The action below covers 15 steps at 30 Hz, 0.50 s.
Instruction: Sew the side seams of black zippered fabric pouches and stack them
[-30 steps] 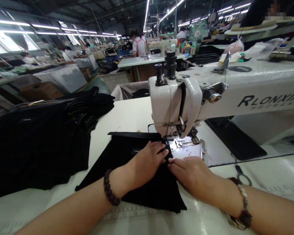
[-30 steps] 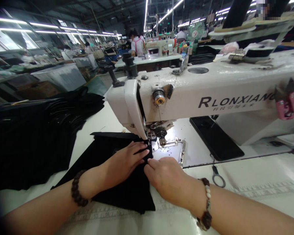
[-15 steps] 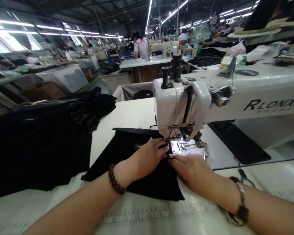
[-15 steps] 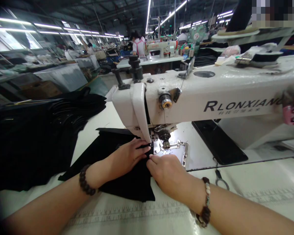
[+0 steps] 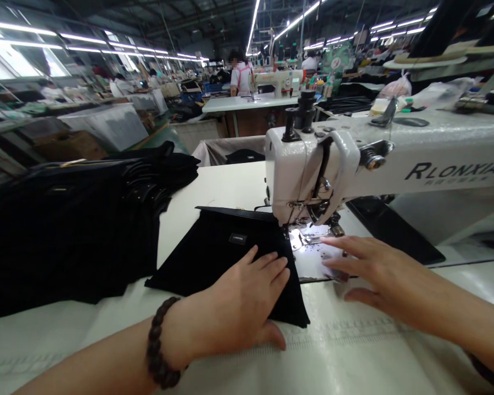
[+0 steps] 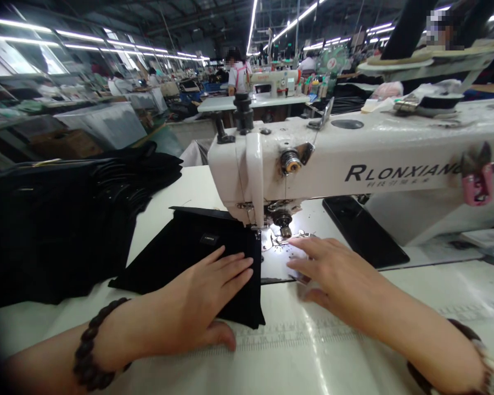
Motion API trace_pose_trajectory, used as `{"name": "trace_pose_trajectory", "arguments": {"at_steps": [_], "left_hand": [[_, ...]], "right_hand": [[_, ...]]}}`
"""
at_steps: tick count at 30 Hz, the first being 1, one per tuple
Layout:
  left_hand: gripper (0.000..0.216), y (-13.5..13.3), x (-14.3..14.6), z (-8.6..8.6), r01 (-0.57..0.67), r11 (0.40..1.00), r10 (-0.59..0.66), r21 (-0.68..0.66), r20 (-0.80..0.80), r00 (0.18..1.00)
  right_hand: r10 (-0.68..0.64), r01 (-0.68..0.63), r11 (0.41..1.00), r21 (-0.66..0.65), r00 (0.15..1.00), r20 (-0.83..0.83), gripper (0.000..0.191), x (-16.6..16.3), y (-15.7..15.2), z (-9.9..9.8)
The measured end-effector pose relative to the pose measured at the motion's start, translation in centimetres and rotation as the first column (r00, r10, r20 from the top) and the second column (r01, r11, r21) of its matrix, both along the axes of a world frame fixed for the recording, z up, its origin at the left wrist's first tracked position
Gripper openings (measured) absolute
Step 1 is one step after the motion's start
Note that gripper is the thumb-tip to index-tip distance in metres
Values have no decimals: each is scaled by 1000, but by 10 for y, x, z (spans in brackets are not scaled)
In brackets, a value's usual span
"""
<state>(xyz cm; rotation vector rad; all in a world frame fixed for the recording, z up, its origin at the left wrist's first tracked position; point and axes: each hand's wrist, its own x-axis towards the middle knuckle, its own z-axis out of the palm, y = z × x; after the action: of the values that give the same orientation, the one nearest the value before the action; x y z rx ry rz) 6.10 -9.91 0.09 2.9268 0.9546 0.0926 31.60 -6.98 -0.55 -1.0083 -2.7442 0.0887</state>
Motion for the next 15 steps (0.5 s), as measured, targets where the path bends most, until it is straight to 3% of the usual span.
{"name": "trace_pose_trajectory", "arguments": {"at_steps": [3, 7, 12, 15], "left_hand": [[60, -12, 1, -7, 5, 1000, -5, 19, 30, 1000], [42, -14, 1, -15, 22, 999, -27, 37, 141, 990], [35, -8, -5, -11, 8, 998, 9, -60, 264, 964], [34, -5, -7, -10, -5, 994, 37, -105, 308, 951]], "right_hand": [[-23, 22, 1000, -18, 998, -66, 31, 9, 8, -9], [-56, 57, 998, 7, 995, -82, 17, -4, 15, -12], [-45, 45, 999, 6, 998, -35, 20, -10, 18, -3], [-114, 116, 990, 76, 993, -32, 16, -15, 19, -6]]}}
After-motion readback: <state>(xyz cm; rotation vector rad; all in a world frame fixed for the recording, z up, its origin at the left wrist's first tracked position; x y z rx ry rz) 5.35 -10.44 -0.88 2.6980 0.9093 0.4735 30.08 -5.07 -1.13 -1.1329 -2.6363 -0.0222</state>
